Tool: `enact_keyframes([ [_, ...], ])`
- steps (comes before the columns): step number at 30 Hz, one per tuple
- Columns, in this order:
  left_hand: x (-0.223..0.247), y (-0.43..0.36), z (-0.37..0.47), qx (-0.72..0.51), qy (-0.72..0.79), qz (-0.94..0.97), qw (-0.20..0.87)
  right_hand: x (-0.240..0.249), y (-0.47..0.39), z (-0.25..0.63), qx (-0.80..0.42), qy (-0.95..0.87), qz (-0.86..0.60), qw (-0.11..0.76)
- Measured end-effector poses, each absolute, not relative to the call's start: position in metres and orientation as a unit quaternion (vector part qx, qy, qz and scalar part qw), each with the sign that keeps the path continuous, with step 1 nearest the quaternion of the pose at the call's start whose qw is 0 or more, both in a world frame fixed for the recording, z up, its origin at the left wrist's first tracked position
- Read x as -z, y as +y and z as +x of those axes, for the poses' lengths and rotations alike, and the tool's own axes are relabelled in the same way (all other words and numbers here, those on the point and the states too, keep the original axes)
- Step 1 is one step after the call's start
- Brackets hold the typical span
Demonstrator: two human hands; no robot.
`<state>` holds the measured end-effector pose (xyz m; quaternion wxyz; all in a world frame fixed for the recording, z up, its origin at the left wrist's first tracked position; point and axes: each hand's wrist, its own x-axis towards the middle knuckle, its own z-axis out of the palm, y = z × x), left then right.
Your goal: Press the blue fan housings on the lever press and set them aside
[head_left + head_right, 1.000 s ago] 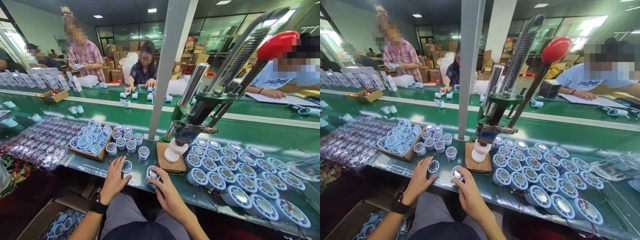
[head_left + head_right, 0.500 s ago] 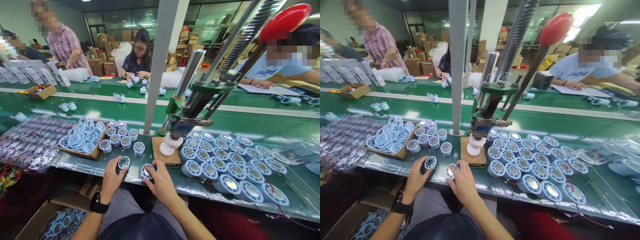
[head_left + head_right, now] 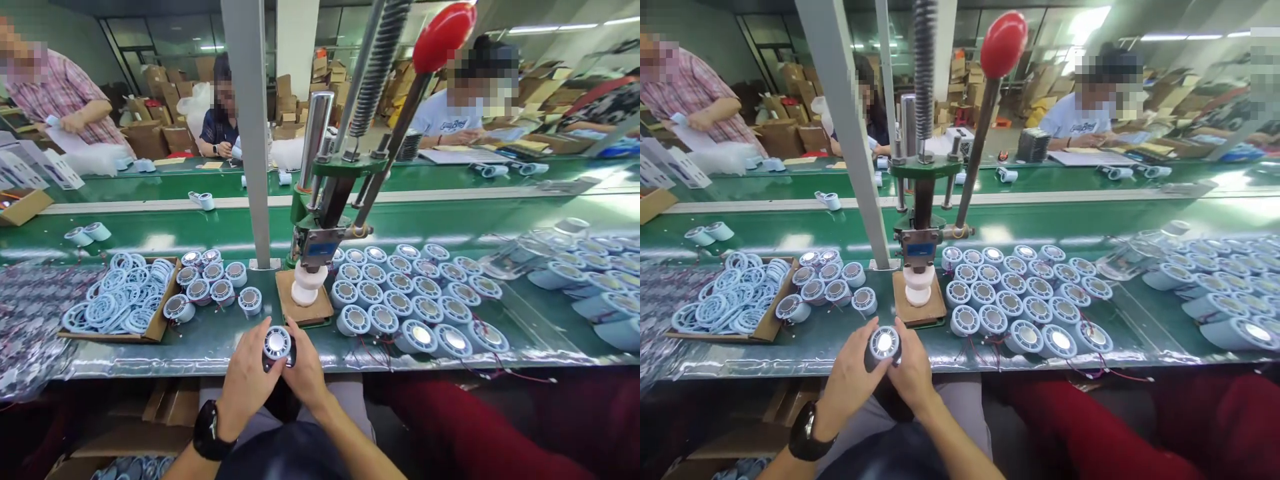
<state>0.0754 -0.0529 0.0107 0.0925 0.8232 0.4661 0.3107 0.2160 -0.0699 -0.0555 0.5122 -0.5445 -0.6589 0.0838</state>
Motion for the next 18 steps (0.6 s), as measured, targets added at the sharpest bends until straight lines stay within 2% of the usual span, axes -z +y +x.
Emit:
enact_keyframes([
  [18,-0.013,-0.047,0.073,-0.339,0.486,0.777,0.212,0.039,-0.073,0.219,-0.093,-0.685,-0.542,0.479],
])
